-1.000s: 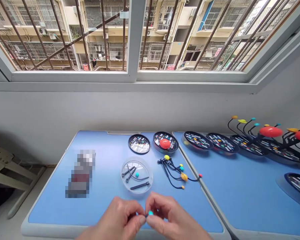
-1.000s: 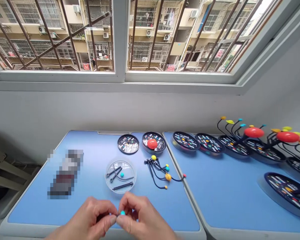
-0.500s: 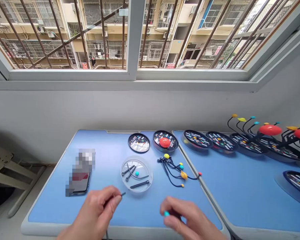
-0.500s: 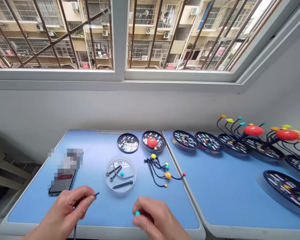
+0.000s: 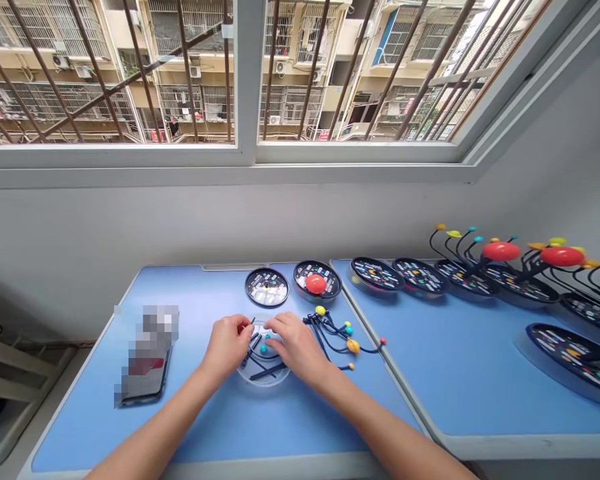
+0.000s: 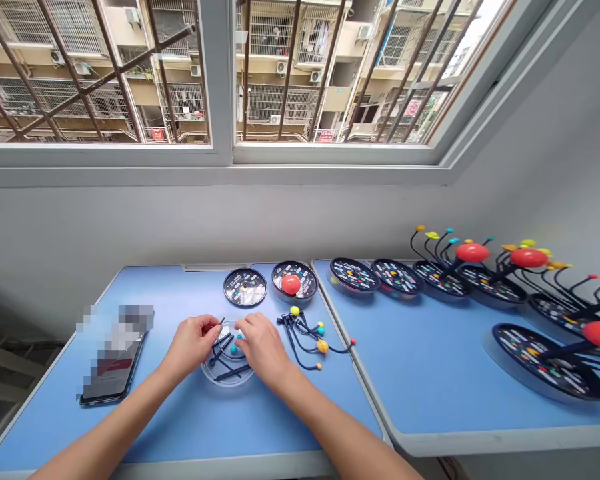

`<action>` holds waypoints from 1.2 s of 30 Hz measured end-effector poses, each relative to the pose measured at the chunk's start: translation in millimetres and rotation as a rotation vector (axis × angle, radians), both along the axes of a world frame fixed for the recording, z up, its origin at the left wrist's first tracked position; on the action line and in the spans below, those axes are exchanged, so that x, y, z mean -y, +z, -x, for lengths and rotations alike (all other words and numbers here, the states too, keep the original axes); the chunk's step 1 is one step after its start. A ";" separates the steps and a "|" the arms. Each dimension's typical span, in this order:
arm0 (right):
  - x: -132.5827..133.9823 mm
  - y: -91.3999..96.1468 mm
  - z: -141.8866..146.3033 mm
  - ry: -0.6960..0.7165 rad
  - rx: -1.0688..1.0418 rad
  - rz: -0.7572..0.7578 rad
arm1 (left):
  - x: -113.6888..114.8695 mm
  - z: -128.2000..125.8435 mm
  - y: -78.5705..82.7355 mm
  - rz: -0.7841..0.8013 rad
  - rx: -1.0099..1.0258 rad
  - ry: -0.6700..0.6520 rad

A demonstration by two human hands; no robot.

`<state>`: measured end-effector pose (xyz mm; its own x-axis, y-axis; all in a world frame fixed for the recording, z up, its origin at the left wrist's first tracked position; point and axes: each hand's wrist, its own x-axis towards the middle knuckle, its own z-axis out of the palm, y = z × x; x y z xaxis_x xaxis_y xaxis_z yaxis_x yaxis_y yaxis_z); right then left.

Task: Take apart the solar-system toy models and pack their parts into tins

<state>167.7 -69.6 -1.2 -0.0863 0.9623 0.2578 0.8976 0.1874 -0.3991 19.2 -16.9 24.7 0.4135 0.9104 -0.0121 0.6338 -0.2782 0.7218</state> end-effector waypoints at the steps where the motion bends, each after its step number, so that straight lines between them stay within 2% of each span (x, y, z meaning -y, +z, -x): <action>1: 1.6 0.8 0.5 -0.001 -0.016 -0.015 | -1.2 -0.8 -0.7 0.002 -0.016 -0.017; 6: 24.8 6.5 -10.2 -0.002 -0.138 -0.083 | -3.1 -0.2 0.7 -0.018 -0.098 -0.094; 10: 49.4 6.9 -41.9 -0.085 -0.130 -0.130 | -0.9 4.6 -0.7 -0.064 -0.146 -0.098; 15: 78.9 -6.2 -78.0 -0.228 -0.016 -0.074 | 1.5 10.9 -10.7 -0.128 -0.158 -0.041; 19: 95.8 -17.8 -78.6 -0.257 0.038 -0.032 | 7.1 15.4 -15.4 -0.307 -0.064 0.009; 23: 91.7 -21.2 -67.8 -0.265 0.079 -0.047 | 23.1 16.9 -13.0 -0.379 0.078 -0.010; 27: 75.5 -26.0 -62.1 -0.279 0.127 -0.060 | 44.7 14.6 -8.9 -0.310 0.190 -0.079; 32: 69.4 -32.9 -60.4 -0.308 0.067 -0.085 | 61.2 12.7 -8.0 -0.250 0.203 -0.149; 34: 73.0 -27.2 -59.9 -0.321 -0.023 -0.095 | 62.5 11.1 -8.0 -0.272 0.189 -0.174; 36: 78.7 -13.5 -59.0 -0.327 -0.157 -0.083 | 61.1 8.0 -5.9 -0.341 0.183 -0.212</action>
<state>226.7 -148.3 -14.7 0.2686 0.9078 0.3220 0.8445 -0.0611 -0.5321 11.2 -78.1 18.8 0.5587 0.7449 0.3646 0.4077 -0.6296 0.6614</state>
